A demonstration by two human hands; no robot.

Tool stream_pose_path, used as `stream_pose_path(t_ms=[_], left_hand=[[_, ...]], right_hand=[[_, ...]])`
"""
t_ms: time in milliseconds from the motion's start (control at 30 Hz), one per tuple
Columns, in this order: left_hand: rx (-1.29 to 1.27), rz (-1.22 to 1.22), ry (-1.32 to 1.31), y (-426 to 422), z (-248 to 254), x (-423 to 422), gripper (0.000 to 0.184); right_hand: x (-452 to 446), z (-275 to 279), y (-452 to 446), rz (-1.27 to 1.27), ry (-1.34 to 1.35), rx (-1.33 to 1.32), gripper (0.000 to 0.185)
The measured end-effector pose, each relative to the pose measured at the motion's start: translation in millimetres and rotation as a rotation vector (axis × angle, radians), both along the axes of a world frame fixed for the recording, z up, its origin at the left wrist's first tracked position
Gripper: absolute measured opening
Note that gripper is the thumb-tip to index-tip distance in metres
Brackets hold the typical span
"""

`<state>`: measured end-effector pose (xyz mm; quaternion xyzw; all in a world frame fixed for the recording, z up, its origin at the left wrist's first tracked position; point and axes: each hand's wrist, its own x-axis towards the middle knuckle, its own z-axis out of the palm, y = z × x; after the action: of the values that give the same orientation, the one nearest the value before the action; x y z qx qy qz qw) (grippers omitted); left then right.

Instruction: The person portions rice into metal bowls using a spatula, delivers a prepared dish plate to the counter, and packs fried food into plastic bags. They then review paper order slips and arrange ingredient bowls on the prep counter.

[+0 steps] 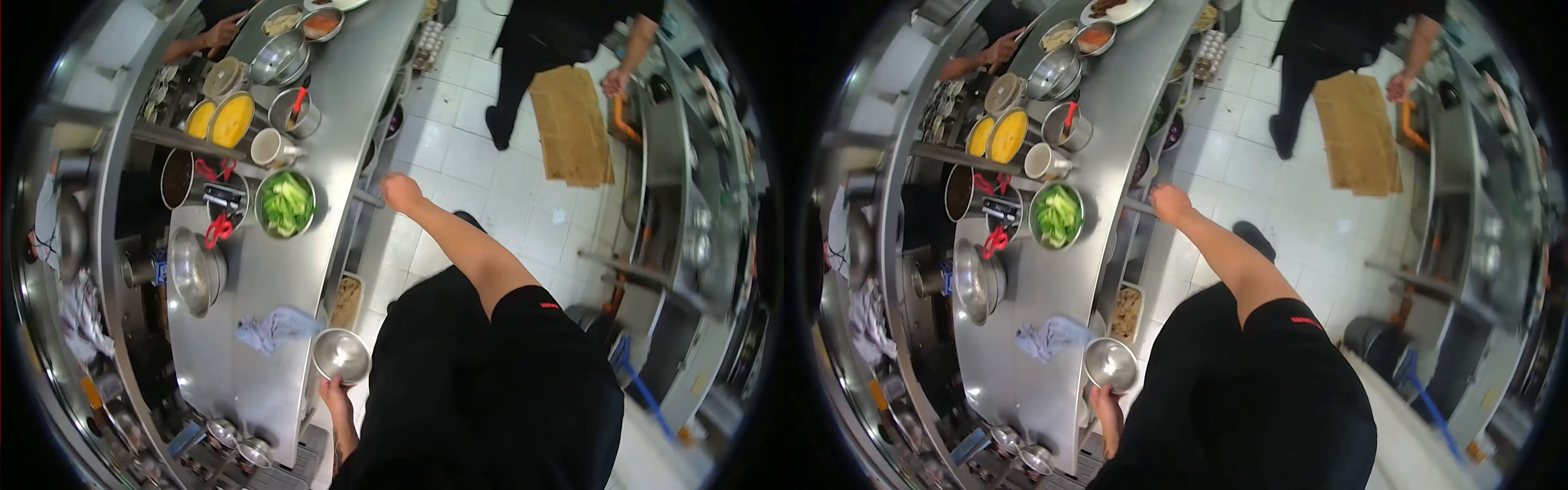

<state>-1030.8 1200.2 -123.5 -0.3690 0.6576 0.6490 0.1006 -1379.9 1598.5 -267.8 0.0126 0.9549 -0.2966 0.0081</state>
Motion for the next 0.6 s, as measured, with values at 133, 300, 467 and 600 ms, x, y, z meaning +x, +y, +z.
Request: stream_pose_path(t_ms=[133, 300, 467, 600], left_hand=[[0.059, 0.029, -0.111, 133, -42, -45, 0.016], [0.132, 0.077, -0.176, 264, -122, -131, 0.023], [0.207, 0.102, -0.252, 323, -206, -231, 0.020], [0.191, 0.188, -0.170, 330, -259, -297, 0.016]], right_hand=[[-134, -10, 25, 0.670, -0.269, 0.462, 0.040], [-195, -93, 25, 0.799, -0.234, 0.048, 0.053], [-204, -108, 24, 0.806, -0.015, -0.170, 0.047], [-204, -110, 19, 0.854, 0.003, -0.230, 0.044]])
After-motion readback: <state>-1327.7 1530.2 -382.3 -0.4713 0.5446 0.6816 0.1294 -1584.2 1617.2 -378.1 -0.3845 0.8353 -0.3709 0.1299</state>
